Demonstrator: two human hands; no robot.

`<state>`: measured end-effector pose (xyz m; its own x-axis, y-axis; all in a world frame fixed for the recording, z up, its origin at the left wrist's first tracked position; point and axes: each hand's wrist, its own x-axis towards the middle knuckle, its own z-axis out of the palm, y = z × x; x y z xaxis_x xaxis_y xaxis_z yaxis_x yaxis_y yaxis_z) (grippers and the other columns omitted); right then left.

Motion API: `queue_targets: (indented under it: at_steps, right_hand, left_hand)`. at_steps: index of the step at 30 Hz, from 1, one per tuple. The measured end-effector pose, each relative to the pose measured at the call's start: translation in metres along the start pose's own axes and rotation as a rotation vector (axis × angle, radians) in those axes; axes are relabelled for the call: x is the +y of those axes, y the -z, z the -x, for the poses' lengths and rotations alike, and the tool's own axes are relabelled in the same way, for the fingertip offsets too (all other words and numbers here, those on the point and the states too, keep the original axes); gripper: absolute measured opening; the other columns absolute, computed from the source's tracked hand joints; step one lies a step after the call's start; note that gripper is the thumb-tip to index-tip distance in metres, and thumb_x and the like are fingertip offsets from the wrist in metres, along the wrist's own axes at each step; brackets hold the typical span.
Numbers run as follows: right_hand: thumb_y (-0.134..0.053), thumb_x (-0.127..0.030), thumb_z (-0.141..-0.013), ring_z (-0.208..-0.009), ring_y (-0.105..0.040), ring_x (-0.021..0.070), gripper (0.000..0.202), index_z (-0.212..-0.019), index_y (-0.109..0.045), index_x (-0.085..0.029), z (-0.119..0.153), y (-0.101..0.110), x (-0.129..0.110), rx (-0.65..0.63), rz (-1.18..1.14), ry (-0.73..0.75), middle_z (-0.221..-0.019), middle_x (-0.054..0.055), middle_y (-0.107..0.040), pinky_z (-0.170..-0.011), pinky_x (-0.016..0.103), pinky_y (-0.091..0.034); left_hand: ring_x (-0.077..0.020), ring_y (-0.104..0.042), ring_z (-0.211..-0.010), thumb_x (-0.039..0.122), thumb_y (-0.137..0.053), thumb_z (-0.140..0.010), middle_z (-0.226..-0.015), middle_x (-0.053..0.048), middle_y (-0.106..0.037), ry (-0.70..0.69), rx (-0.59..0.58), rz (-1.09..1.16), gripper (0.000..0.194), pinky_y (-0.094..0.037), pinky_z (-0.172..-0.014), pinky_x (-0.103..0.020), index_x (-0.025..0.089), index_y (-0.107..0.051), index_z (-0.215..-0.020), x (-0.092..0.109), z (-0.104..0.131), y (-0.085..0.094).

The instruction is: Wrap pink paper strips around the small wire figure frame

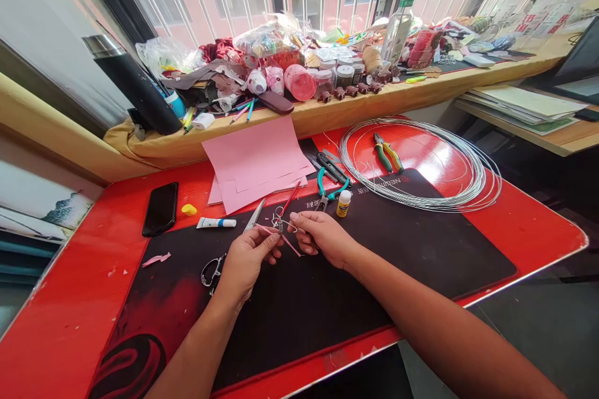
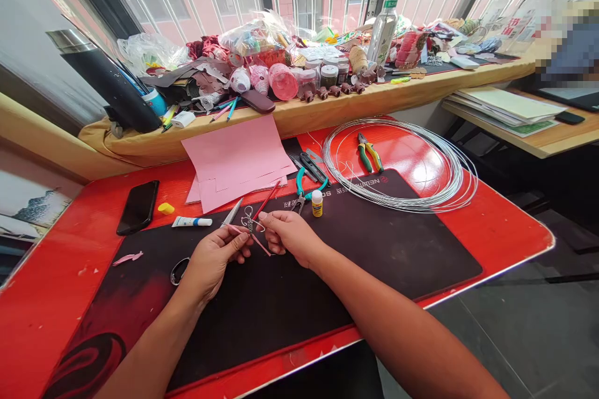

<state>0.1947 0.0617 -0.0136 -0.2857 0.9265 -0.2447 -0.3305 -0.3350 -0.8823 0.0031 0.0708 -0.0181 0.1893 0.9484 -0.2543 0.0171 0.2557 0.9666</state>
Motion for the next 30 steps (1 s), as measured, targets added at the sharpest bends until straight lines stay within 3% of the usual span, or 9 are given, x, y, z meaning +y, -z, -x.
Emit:
queue_targets:
  at_steps: [6, 27, 30]
  right_hand:
    - [-0.079, -0.066, -0.082, -0.044, -0.037, 0.0073, 0.050, -0.079, -0.062, -0.018, -0.0007, -0.0004, 0.0016, 0.018, 0.069, 0.059, -0.053, -0.009, -0.043, -0.043, 0.023, -0.025]
    - [-0.082, -0.056, -0.080, -0.043, -0.035, 0.0060, 0.047, -0.075, -0.053, -0.020, 0.0033, -0.0007, -0.0053, -0.032, -0.086, -0.035, -0.054, -0.011, -0.037, -0.045, 0.024, -0.016]
    - [-0.082, -0.056, -0.080, -0.043, -0.034, 0.0058, 0.047, -0.075, -0.053, -0.019, 0.0033, -0.0007, -0.0053, -0.032, -0.092, -0.040, -0.054, -0.011, -0.037, -0.045, 0.024, -0.015]
  left_hand:
    - [-0.0136, -0.064, -0.061, 0.050, -0.091, -0.069, -0.080, -0.004, -0.073, -0.002, 0.012, 0.007, 0.043, -0.049, -0.052, -0.024, 0.015, -0.074, -0.088, 0.0019, 0.0006, 0.0002]
    - [-0.0141, -0.064, -0.066, 0.054, -0.090, -0.072, -0.085, -0.004, -0.072, -0.009, -0.029, -0.018, 0.049, -0.050, -0.054, -0.023, 0.017, -0.077, -0.101, 0.0025, 0.0005, 0.0007]
    - [-0.0143, -0.064, -0.066, 0.061, -0.089, -0.071, -0.087, -0.005, -0.072, -0.009, -0.033, 0.012, 0.057, -0.050, -0.053, -0.023, 0.016, -0.075, -0.102, 0.0042, 0.0014, 0.0007]
